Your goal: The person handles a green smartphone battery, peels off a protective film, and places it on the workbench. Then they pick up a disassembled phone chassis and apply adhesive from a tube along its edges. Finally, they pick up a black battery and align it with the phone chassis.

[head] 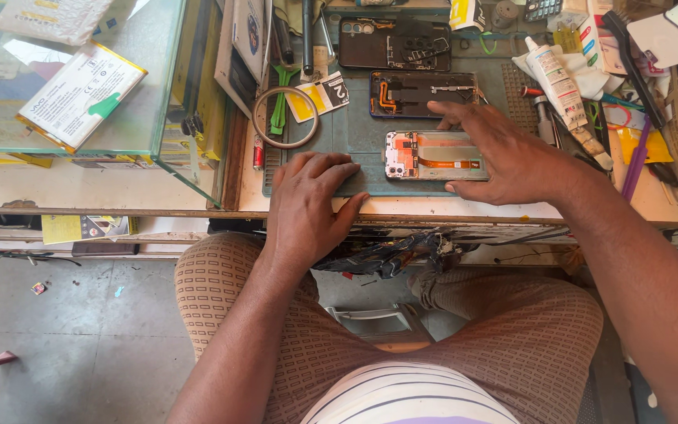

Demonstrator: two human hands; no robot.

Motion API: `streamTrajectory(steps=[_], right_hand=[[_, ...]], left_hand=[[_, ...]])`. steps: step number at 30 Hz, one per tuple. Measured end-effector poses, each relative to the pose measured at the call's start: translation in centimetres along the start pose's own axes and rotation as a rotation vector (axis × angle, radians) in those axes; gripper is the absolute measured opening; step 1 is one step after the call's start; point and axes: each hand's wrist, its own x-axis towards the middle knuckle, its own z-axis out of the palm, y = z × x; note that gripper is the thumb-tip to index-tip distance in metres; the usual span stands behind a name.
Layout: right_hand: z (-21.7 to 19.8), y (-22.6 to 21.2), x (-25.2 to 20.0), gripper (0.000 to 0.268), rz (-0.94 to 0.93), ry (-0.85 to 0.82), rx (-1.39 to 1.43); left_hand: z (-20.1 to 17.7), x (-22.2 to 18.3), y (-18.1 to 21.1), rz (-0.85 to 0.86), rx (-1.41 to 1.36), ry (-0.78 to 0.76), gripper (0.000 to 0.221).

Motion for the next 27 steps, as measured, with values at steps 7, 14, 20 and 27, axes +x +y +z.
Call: streamTrajectory(steps=[7, 14, 20, 27], right_hand=[[0.1, -0.1, -0.7, 0.107, 0.128, 0.016, 0.011], [0.5, 0.5, -1.0, 0.099, 0.029, 0.054, -0.007], [0.6, 0.4, -1.4, 0.093, 0.108, 0.036, 0.052], [-0.3, 2.2, -6.9, 0.039, 0.186, 0.506, 0.157]], left_hand=[[-0.2, -0.1, 0.1, -0.006, -0.02, -0.017, 0.04], [-0.2, -0.1, 0.2, -0.003, -0.012, -0.023, 0.041], [-0.3, -0.1, 0.3, 0.0, -0.018, -0.016, 0.042], [-0.5, -0.4, 0.4, 0.032, -0.068, 0.022, 0.03]])
